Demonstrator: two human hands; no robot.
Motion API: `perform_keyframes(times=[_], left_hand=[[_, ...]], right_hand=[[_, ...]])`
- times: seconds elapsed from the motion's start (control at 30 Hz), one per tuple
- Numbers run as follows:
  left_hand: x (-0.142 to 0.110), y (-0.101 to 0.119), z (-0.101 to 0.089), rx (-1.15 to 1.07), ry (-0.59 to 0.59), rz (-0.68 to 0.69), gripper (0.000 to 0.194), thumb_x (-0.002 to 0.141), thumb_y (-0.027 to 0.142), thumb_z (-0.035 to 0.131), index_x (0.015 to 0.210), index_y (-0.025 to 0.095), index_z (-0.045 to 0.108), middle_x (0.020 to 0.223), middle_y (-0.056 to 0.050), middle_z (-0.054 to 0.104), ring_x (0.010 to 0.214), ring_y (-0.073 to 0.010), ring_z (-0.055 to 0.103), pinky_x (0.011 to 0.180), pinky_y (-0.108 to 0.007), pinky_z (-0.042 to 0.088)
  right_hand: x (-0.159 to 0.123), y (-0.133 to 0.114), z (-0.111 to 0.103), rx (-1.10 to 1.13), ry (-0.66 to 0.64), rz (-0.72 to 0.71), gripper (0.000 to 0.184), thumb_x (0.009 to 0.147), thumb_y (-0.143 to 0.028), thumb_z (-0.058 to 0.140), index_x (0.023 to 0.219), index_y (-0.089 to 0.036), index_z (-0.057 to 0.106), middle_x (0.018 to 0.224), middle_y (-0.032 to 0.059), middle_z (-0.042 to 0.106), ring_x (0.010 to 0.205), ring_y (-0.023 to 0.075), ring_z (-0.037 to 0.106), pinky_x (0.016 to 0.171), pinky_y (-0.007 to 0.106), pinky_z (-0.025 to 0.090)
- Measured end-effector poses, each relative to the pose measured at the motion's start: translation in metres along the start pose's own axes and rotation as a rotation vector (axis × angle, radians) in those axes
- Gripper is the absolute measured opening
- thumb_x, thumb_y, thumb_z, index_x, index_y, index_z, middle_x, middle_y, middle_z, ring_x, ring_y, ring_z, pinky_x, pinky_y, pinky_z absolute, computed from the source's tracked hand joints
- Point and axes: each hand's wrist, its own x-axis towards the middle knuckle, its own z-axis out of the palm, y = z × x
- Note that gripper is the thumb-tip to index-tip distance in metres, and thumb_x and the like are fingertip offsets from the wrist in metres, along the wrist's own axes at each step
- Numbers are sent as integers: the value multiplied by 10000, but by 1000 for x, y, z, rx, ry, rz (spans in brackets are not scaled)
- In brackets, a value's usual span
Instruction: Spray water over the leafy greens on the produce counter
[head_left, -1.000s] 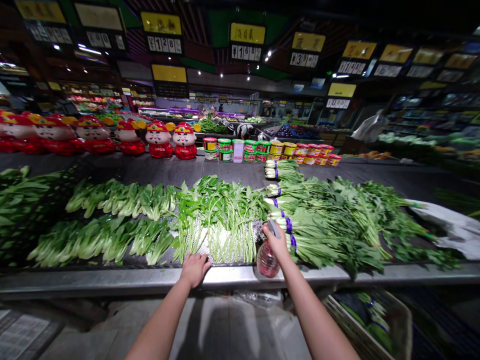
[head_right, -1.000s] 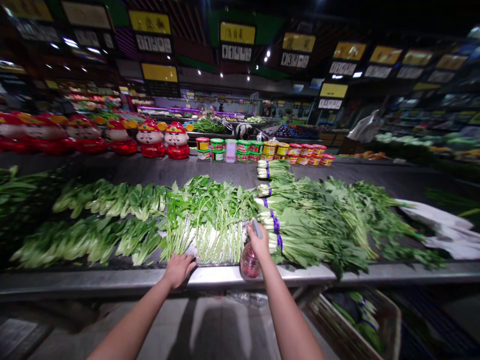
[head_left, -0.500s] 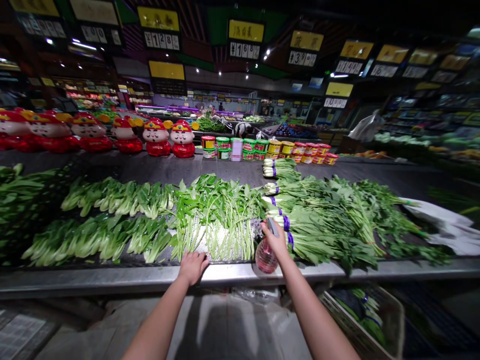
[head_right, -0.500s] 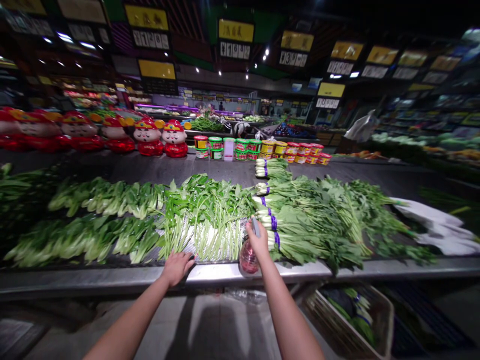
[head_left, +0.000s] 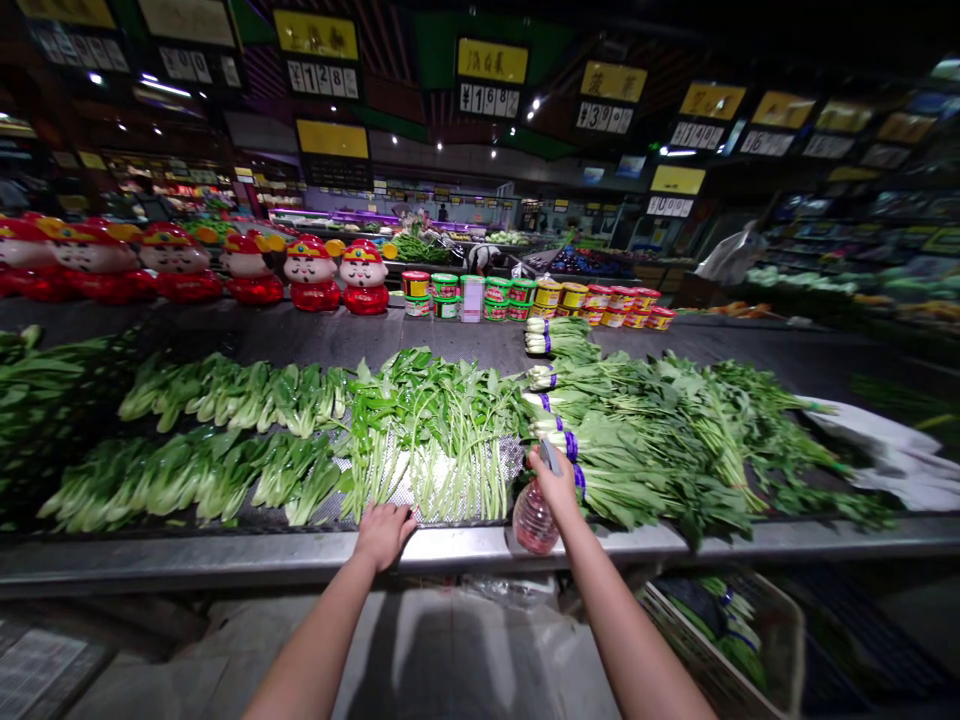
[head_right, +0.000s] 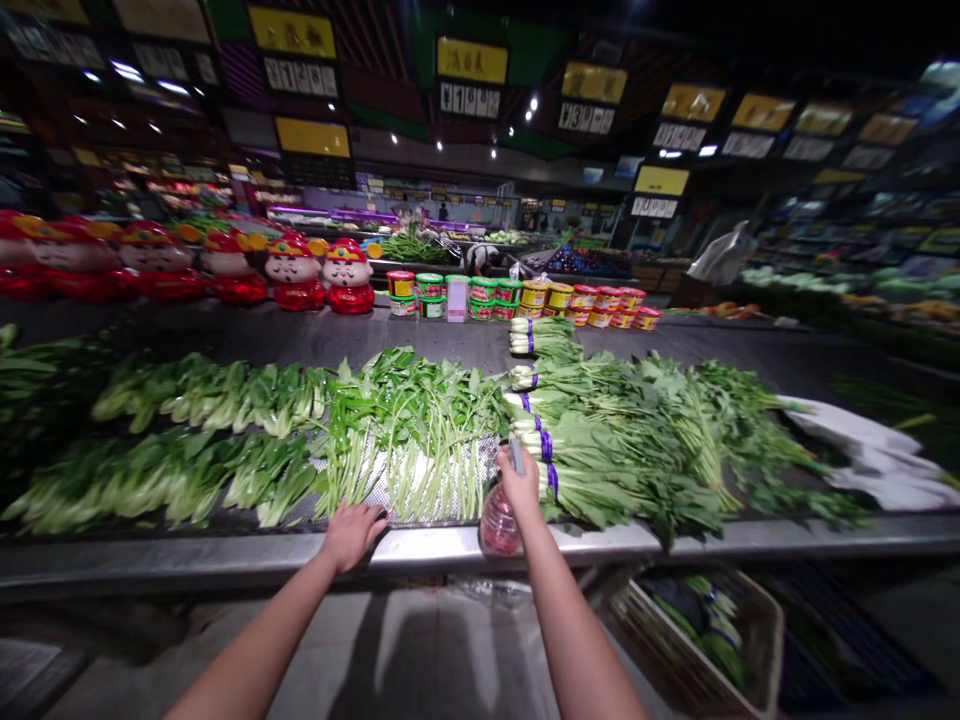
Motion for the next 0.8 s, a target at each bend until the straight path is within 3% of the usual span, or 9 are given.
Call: perform_keyframes(times=[0.27,0.5,0.67,0.8], left_hand=[[-1,1,-2,6,0,-1,456,925,481,229,1148,254,555,1076,-78,630,1088,-252,525,1078,-455,189],[0,0,1,5,-1,0,453,925,483,226,1147,262,554,1080,-70,631,1088,-241,524,1090,-440,171],[0,-1,2,2,3,-1,459,924,488,225,1151,258,551,1084,-73,629,1095,-244,522,1094,-443,164],[0,-1,3,1,4,4,458,924,487,230,1159,252,547,1087,-77,629,1096,-247,525,1092,-450,168]], right_hand=[[0,-12,-6,-5,-137,-55,407,705,-532,609,901,-180,659,806,54,673,716,217,607,664,332,490],[-3,-3,-12,-1,-297,-40,383,721,-487,610,932,-174,674,757,39,667,638,192,595,569,312,487],[-2,6,-16,50,-366,-45,311,682,-430,649,885,-197,684,801,41,692,713,210,632,680,351,510],[-5,10,-21,16,-379,-33,202,690,-382,643,773,-200,674,649,17,659,607,193,606,622,335,496]])
